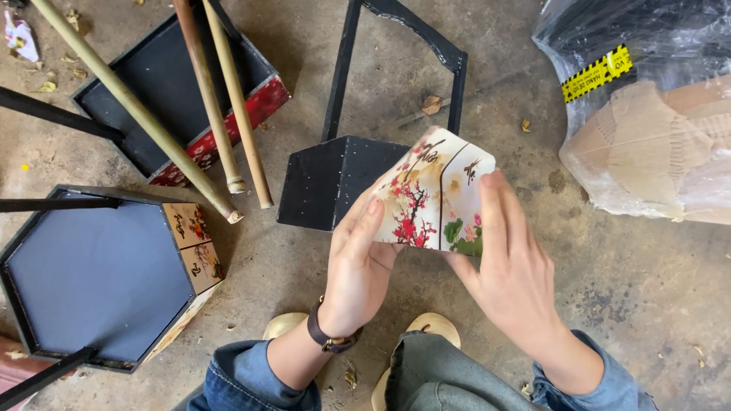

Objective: The person handles several bamboo sticks and places them into a hexagonal black frame. They then pick up a folded paper with floral patterns, unfold it, and fold it again into a smaller shape before placing it into the frame.

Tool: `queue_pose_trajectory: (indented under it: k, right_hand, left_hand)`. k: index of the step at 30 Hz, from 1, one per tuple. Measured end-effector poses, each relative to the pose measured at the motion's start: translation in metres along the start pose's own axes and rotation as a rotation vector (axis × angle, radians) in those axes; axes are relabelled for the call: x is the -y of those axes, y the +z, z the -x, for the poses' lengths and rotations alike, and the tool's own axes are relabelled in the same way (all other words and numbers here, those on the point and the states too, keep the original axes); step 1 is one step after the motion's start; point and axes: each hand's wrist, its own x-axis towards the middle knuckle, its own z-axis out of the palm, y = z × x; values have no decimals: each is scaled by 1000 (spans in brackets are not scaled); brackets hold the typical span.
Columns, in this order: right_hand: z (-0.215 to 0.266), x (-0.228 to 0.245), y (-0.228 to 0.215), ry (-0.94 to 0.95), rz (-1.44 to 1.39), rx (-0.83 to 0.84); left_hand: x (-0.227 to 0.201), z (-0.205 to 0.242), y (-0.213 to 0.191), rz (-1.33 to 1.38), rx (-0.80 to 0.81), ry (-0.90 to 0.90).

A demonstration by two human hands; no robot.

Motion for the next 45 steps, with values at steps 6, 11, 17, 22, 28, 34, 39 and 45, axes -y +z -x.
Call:
queue_pose_trajectory:
  k: [6, 11, 17, 22, 28, 34, 39, 45]
  right_hand:
    - [0, -4, 24, -78, 70, -185]
    - [-4, 2, 31, -133, 114, -329]
    - [-2, -3, 45, -100, 127, -334]
    - [5, -1, 35, -14, -192, -288]
    - [-4, -6, -11, 109, -974, -73]
    - [0, -50, -28, 305, -1270, -17]
    - [-2, -53, -31, 427, -1255, 15]
    - [-5, -60, -25, 545, -1377, 33]
  left_hand:
    - [-35, -8, 5, -200, 274, -120]
    - [-58, -56, -6, -402, 236, -284]
    - [-53, -85, 24, -581, 49, -444]
    - [-51, -83, 32, -383, 72, -534]
    - [-9, -89, 25, -270, 175, -517]
    - [59, -91, 20, -124, 250, -449]
    - [95, -80, 36, -150, 259, -303]
    - [73, -9, 30, -734, 255, 254]
